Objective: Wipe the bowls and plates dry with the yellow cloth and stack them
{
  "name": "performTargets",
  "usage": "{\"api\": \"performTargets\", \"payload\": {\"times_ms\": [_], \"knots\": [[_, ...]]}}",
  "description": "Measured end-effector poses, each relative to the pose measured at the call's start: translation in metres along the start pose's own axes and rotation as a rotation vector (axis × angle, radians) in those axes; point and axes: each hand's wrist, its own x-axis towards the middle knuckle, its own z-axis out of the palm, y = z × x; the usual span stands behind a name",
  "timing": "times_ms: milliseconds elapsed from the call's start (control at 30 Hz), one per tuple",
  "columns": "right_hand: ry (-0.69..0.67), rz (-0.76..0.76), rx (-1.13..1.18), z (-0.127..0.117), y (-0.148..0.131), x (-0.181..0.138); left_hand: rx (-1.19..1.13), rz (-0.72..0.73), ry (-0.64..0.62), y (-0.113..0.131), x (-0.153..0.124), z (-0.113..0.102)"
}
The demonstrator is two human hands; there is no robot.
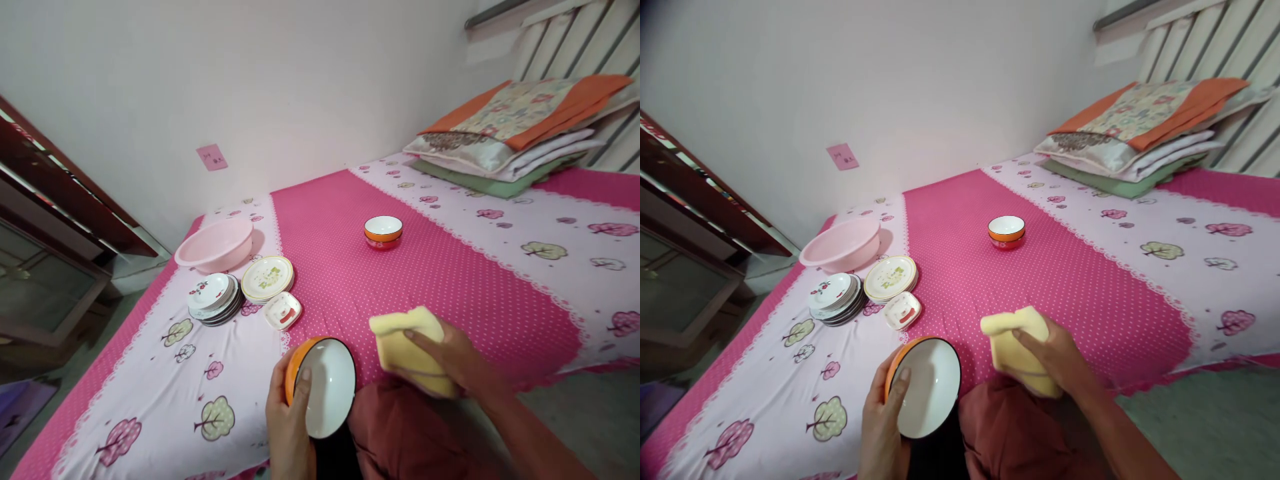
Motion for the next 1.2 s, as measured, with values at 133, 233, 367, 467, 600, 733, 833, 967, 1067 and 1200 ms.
{"api": "performTargets", "payload": {"times_ms": [133,233,367,467,600,733,833,967,1067,1200], "knots": [[0.224,-0.168,-0.079,0.014,-0.017,0.008,0.115,0.092,-0.074,-0.018,-0.005,0.011],[-0.033,-0.340,0.009,0.034,-0.040,-0.019,0.127,0.113,-0.108,-0.024,-0.008,0.019],[-0.425,-0.439,0.093,0.034,-0.058,-0.059,0.081,0.096,-0.091,-0.016,-0.007,0.019],[-0.513,-0.473,0.218,0.025,-0.058,-0.067,0.060,0.082,-0.082,-0.008,-0.005,0.015],[-0.465,-0.572,0.305,0.020,-0.056,-0.059,0.044,0.063,-0.104,-0.007,-0.006,0.015],[-0.435,-0.492,0.314,0.021,-0.055,-0.053,0.057,0.055,-0.152,-0.012,-0.007,0.017],[-0.446,-0.510,0.161,0.025,-0.052,-0.052,0.097,0.072,-0.176,-0.014,-0.007,0.015],[-0.384,-0.773,-0.131,0.033,-0.054,-0.057,0.151,0.093,-0.235,-0.017,-0.006,0.012],[-0.426,-0.829,-0.287,0.040,-0.058,-0.065,0.186,0.128,-0.253,-0.020,-0.007,0.014],[-0.418,-0.833,-0.354,0.050,-0.058,-0.068,0.284,0.227,-0.256,-0.024,-0.011,0.018]]}}
